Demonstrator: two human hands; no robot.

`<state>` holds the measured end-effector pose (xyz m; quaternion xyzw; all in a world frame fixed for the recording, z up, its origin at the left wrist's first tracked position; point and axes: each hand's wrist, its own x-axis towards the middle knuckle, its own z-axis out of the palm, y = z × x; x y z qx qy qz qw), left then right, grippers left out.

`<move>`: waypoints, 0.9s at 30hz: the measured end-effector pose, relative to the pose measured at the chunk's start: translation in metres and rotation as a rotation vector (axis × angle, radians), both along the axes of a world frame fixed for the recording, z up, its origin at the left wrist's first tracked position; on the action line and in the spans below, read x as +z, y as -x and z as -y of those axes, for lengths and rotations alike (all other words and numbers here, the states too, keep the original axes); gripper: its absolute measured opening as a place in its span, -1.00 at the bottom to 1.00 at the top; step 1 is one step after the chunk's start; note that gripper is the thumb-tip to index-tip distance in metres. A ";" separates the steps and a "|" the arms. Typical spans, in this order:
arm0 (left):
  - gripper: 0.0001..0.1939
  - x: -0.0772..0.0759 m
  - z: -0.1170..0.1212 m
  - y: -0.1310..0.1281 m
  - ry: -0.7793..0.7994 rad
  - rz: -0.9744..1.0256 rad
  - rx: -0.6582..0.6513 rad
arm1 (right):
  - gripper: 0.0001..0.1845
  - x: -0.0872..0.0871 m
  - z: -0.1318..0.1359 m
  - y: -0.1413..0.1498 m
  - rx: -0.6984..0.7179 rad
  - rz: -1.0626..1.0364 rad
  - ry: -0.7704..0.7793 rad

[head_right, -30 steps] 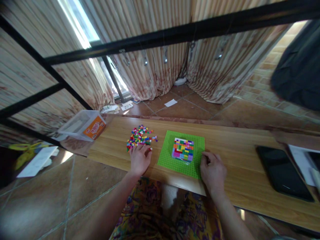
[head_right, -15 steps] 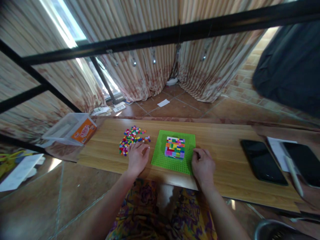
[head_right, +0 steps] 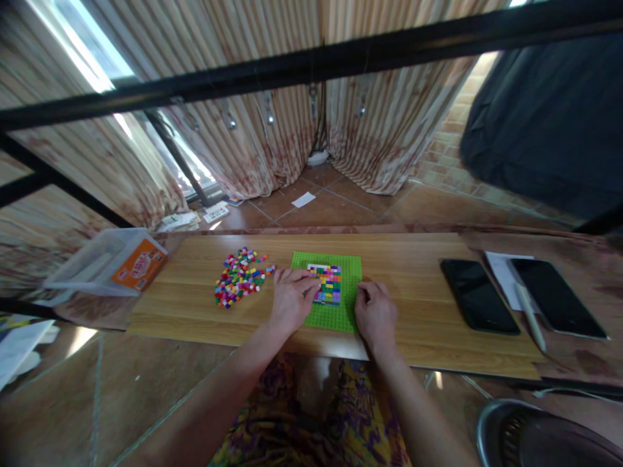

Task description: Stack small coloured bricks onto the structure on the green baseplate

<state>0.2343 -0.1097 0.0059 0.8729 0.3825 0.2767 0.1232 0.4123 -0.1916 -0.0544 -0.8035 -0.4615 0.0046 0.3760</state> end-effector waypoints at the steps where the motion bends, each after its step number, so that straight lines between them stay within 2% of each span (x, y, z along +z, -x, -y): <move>1: -0.86 0.000 -0.001 0.000 -0.003 -0.003 0.001 | -0.70 0.000 0.000 0.000 0.000 -0.001 0.001; 14: -0.89 -0.008 0.004 -0.003 -0.035 0.028 0.075 | -0.72 0.001 0.000 0.000 0.006 0.004 -0.018; 27: -0.79 0.000 0.015 -0.001 -0.166 -0.233 -0.013 | -0.69 0.000 0.001 0.000 0.003 -0.004 -0.002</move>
